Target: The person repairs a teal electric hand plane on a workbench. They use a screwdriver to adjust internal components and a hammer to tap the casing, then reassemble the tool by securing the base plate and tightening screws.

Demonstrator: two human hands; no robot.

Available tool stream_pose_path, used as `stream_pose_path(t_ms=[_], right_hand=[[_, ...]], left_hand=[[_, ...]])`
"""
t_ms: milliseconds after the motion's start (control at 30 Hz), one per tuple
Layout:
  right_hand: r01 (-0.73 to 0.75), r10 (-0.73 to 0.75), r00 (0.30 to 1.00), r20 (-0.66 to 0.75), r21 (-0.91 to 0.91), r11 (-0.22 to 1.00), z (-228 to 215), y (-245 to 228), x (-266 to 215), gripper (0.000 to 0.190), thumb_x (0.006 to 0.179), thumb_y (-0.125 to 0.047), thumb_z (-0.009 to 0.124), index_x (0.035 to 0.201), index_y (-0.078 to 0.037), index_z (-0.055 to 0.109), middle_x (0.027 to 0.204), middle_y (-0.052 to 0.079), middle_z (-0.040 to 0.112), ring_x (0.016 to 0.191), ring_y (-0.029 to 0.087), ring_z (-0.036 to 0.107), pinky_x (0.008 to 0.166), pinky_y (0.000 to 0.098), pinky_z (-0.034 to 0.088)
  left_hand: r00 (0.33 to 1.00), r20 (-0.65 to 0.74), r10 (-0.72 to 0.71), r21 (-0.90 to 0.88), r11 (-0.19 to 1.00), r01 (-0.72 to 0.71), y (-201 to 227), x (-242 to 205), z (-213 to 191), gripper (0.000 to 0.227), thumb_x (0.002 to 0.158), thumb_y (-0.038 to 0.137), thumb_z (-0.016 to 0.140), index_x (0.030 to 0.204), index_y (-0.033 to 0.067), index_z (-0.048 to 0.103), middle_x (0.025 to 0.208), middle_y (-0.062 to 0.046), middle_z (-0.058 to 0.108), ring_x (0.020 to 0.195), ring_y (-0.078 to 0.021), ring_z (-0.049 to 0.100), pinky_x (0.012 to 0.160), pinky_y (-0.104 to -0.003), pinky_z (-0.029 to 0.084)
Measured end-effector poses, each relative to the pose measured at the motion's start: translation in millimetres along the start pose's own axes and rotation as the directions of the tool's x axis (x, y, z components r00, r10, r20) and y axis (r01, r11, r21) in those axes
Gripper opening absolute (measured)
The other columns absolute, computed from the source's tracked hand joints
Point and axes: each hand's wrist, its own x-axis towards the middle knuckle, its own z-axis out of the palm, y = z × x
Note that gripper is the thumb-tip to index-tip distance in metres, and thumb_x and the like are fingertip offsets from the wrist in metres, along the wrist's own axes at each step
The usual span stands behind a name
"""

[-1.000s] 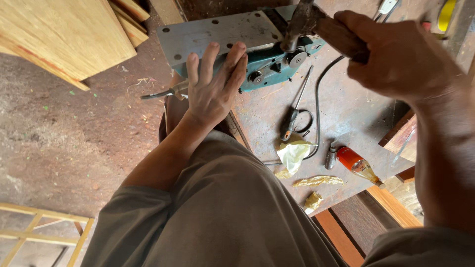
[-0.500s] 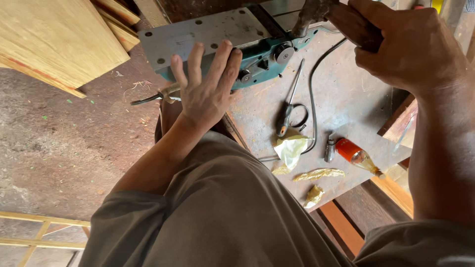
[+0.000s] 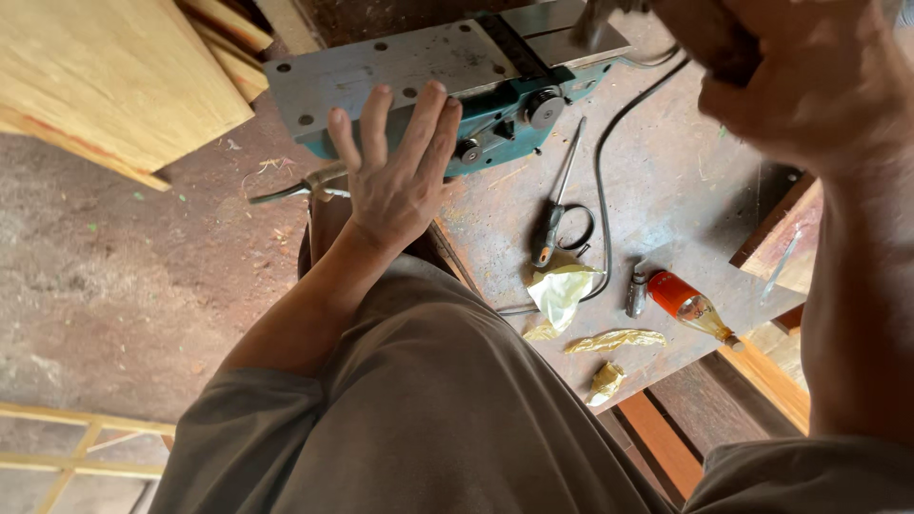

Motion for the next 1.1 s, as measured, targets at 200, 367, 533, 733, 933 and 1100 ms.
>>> stream_pose_path(t_ms=[200, 367, 533, 733, 933, 1100], right_hand=[[0.122, -0.071, 0.967, -0.247, 0.200, 0.972, -7, -8, -1, 0.061, 0.082, -0.005, 0.077, 0.143, -0.009, 0.068, 0.080, 0.016, 0.072, 0.065, 0.026, 0.070, 0.060, 0.0368, 0.059], [0.247, -0.157, 0.937, -0.313, 0.274, 0.930, -15, -18, -4, 0.040, 0.092, -0.002, 0.074, 0.131, -0.004, 0.065, 0.081, 0.016, 0.071, 0.064, 0.024, 0.070, 0.059, 0.0348, 0.058], [0.335, -0.214, 0.871, -0.442, 0.215, 0.917, -12, -29, -6, 0.052, 0.086, 0.001, 0.076, 0.136, -0.001, 0.067, 0.083, 0.019, 0.070, 0.066, 0.027, 0.069, 0.062, 0.0359, 0.059], [0.294, -0.197, 0.909, -0.367, 0.231, 0.927, -17, -33, 0, 0.045, 0.094, -0.002, 0.076, 0.137, 0.000, 0.064, 0.081, 0.016, 0.070, 0.069, 0.023, 0.071, 0.062, 0.0327, 0.061], [0.271, -0.247, 0.946, -0.208, 0.096, 0.958, -22, -38, 1, 0.061, 0.084, -0.007, 0.078, 0.143, -0.004, 0.065, 0.079, 0.016, 0.073, 0.058, 0.023, 0.071, 0.052, 0.0343, 0.059], [0.252, -0.201, 0.957, -0.209, 0.256, 0.933, -22, -47, 0, 0.049, 0.085, 0.004, 0.073, 0.133, -0.001, 0.066, 0.073, 0.017, 0.068, 0.057, 0.023, 0.067, 0.053, 0.0340, 0.056]], left_hand=[[1.000, 0.014, 0.000, -0.124, 0.992, 0.002, 0, 1, -2, 0.053, 0.090, 0.020, 0.080, 0.141, 0.0161, 0.067, 0.167, 0.002, 0.044, 0.154, -0.0364, 0.026, 0.129, -0.061, -0.010], [1.000, 0.011, 0.027, -0.061, 0.998, -0.026, -4, -8, -6, 0.049, 0.095, 0.019, 0.078, 0.141, 0.0140, 0.066, 0.163, -0.001, 0.042, 0.159, -0.0350, 0.019, 0.130, -0.060, -0.011], [0.992, -0.117, 0.039, -0.007, 0.999, -0.040, -10, -8, -9, 0.032, 0.106, 0.012, 0.075, 0.138, 0.0171, 0.069, 0.165, 0.003, 0.046, 0.161, -0.0312, 0.019, 0.134, -0.056, -0.006], [0.985, -0.172, 0.032, -0.033, 0.999, -0.038, -3, 4, -4, 0.022, 0.110, 0.017, 0.074, 0.131, 0.0160, 0.070, 0.162, 0.005, 0.050, 0.159, -0.0306, 0.023, 0.135, -0.053, -0.002], [0.984, -0.174, 0.035, -0.086, 0.995, -0.051, -4, 9, -4, 0.024, 0.108, 0.015, 0.073, 0.132, 0.0155, 0.069, 0.161, 0.005, 0.051, 0.158, -0.0302, 0.027, 0.135, -0.054, 0.001], [0.989, -0.139, 0.054, -0.134, 0.988, -0.073, -5, 5, -6, 0.028, 0.109, 0.009, 0.071, 0.136, 0.0145, 0.070, 0.164, 0.005, 0.048, 0.158, -0.0296, 0.022, 0.135, -0.054, -0.002]])
